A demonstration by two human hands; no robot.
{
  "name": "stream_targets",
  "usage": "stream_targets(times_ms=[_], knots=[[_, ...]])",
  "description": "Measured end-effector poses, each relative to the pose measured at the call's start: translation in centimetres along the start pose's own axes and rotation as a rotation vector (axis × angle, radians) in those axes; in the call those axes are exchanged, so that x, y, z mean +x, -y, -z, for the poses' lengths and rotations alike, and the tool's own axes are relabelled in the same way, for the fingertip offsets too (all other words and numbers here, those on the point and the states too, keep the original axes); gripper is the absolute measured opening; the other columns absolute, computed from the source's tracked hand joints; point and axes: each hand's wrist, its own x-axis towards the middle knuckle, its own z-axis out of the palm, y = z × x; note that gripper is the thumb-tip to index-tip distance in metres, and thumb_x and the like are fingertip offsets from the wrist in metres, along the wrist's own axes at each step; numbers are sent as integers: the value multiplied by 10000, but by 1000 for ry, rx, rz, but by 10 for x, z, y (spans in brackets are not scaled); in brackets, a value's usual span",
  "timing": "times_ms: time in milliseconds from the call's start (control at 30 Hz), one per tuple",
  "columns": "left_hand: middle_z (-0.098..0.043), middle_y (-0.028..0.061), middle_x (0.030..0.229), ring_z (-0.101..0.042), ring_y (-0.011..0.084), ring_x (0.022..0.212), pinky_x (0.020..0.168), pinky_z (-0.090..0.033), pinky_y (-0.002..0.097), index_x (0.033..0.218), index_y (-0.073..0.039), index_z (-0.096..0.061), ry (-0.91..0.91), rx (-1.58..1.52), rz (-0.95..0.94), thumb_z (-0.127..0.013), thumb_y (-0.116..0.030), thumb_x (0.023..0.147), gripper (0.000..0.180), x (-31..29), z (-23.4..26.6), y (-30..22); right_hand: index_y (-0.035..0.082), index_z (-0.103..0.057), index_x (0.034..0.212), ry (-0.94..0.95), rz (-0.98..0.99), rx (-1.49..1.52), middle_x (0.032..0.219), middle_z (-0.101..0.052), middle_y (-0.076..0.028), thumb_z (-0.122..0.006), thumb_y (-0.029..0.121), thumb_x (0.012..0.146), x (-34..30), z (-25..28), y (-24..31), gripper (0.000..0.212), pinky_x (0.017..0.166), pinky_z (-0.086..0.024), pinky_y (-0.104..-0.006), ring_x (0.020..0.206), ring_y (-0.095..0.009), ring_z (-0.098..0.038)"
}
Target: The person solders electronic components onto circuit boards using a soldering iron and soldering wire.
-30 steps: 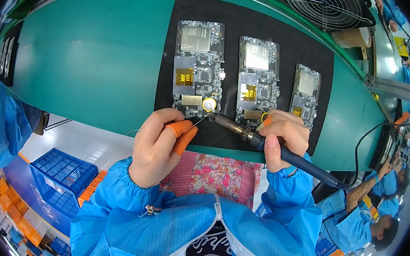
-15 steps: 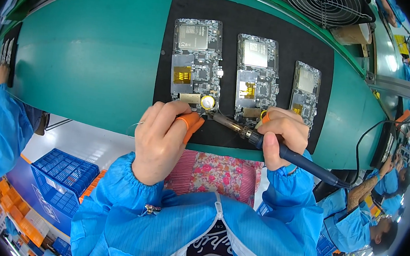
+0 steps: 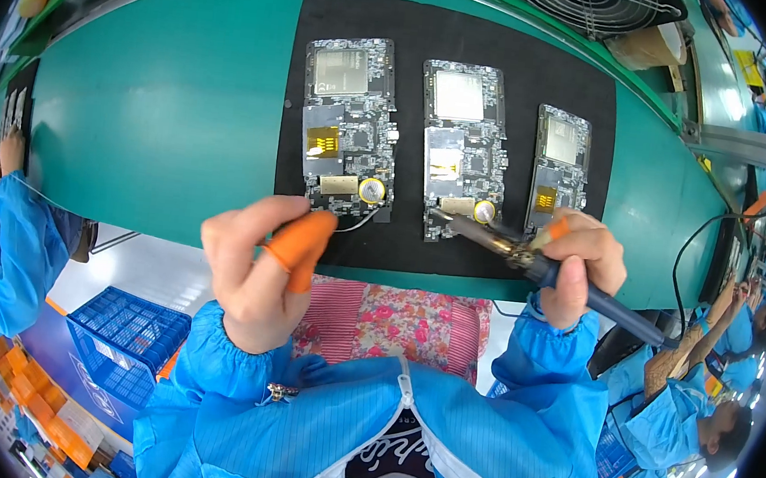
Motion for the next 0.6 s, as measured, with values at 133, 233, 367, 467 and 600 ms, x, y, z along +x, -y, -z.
stream_targets(times_ms=[133,233,367,467,600], knots=[[-514,115,1023,-546,208,805,645,-458,277,862,-12,-632,-64,-288,141,-730,70,635,261,-6,-25,-21,-10,-530,699,-103,-42,3,566,-518,-99,-537,237,831,-11,29,-6,281,482,-365,-311,482,-180,-451],[-530,106,982,-551,203,756,607,-463,279,828,-11,-638,-85,-306,27,-750,50,620,245,1,-32,-25,-15,-529,687,-117,-64,42,570,-516,-99,-538,234,826,-18,40,-11,285,474,-345,-305,486,-177,-441],[-547,108,874,-562,219,739,582,-491,286,772,13,-611,99,-328,-52,-770,29,603,233,5,-46,-36,-26,-528,676,-66,-84,67,566,-507,-100,-528,184,798,-27,48,-19,242,455,-341,-308,490,-189,-452],[-545,117,886,-574,207,678,482,-480,265,758,34,-594,89,-373,-63,-776,32,588,249,1,-54,-40,-25,-524,668,-26,-81,52,551,-505,-108,-524,166,783,-26,51,-16,223,426,-331,-310,458,-196,-445],[-548,117,877,-577,213,683,497,-483,273,759,34,-595,105,-377,-64,-776,36,582,253,1,-59,-43,-20,-513,654,8,-48,27,541,-502,-110,-520,143,766,-25,52,-19,198,406,-325,-306,432,-200,-436]])
